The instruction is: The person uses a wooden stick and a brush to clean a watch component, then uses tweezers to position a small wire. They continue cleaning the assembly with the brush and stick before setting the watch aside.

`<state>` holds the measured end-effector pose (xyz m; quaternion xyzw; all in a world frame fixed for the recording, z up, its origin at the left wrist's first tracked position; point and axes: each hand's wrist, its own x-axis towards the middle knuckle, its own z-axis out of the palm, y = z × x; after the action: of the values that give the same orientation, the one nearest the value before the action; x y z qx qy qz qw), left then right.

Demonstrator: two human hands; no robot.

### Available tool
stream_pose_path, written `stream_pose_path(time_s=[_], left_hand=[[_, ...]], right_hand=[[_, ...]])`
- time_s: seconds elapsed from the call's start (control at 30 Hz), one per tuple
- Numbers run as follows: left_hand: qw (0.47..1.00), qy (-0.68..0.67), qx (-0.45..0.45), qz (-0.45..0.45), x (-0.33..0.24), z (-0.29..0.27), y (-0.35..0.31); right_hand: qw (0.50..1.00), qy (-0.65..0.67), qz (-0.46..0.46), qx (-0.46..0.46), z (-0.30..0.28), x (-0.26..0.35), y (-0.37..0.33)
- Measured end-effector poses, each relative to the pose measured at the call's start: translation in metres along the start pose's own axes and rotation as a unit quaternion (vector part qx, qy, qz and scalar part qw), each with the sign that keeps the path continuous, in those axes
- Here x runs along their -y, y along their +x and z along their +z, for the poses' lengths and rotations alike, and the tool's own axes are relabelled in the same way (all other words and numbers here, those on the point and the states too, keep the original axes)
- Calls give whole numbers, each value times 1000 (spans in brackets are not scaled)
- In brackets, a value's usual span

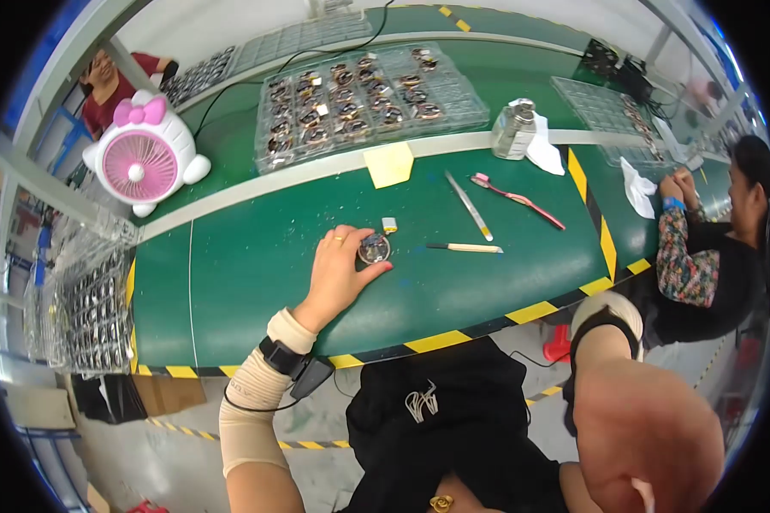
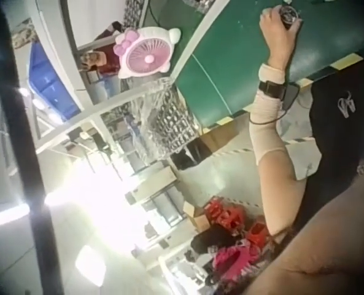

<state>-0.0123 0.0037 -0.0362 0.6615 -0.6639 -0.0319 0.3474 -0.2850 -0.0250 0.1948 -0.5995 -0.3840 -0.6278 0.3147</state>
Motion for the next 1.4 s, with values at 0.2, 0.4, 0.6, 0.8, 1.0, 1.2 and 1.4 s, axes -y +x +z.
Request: stream_pose_path(time_s=[0.2, 0.4, 0.6, 0.8, 1.0, 1.2, 1.4], left_hand=[[1000, -4, 5, -1, -1, -1, -1], [1000, -6, 7, -2, -1, -1, -4], [1000, -6, -4, 6, -1, 0, -3], [1000, -6, 1, -15, 0, -2, -4], [1000, -6, 10, -13, 2, 0, -4], [1000, -8, 12, -19, 2, 0, -5], [1000, -7, 12, -15, 0, -2, -4]], right_hand=[[783, -449, 351, 250, -45, -30, -119], [636, -535, 488, 266, -101, -57, -193], [547, -530, 574, 301, -111, -82, -205], [656, -434, 519, 334, -120, -94, -221], [568, -337, 730, 174, -106, -94, -206], [653, -447, 498, 355, -84, -79, -195], [631, -435, 465, 443, -78, -65, -199]])
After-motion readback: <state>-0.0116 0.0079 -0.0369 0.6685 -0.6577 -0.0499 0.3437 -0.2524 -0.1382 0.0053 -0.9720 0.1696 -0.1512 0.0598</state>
